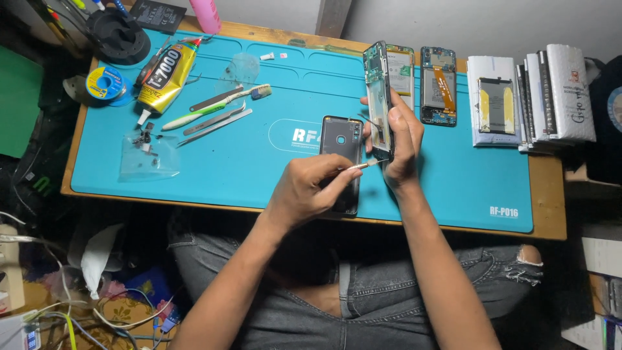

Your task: Repairing a mobile phone by connecting internal components like the motherboard and ribbon cables on a repair bench.

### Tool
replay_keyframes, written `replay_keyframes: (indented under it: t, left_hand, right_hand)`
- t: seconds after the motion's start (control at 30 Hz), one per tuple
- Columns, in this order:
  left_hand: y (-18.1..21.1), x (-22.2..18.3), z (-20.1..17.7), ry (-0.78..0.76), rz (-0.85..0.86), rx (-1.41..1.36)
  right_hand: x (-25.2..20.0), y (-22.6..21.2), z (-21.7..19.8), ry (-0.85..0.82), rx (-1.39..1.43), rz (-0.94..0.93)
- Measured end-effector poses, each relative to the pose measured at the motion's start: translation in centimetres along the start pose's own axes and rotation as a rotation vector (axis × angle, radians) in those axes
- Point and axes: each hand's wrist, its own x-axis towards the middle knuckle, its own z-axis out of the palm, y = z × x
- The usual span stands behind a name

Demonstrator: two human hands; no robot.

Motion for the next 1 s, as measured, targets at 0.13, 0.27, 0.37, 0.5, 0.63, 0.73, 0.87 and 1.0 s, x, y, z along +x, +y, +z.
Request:
replay_keyframes:
  t: [0.13,0.27,0.37,0.5,0.63,0.73,0.87,1.0]
  left_hand:
    - [0.08,0.03,-0.07,-0.007,0.009,0.028]
    - [-0.51,-0.36,-0.07,-0.015,0.018,0.062]
    - [0.29,0.09,-0.21,-0.006,0.039,0.014]
    - [-0.23,-0.23,-0.05,0.000,0.032,0.051]
    - [0.10,-0.11,-0.11,-0.013,0.020,0.063]
    - [-0.05,-0.19,-0.03,-0.015,0.024,0.074]
    - [0.21,0.00,-0.17,-0.022,0.035,0.044]
    - [-0.11,-0.15,-0.12,-0.037,0.022,0.076]
  right_hand:
    - [-0.03,-0.05,0.12,-0.001,0.000,-0.004]
    - [-0.06,-0.24,0.47,0.000,-0.015,-0.013]
    - [-0.09,-0.02,0.18,-0.007,0.000,-0.014]
    - [-0.04,0.19,0.00,-0.002,-0.010,-0.020]
    - [0.01,0.29,0.02,-0.007,0.016,-0.015]
    - [-0.06,0.14,0.05,-0.007,0.014,-0.017]
    - [-0.04,0.25,-0.08,-0.017,0.019,-0.010]
    - [0.00,0.40,-0.09,-0.018,0.007,-0.024]
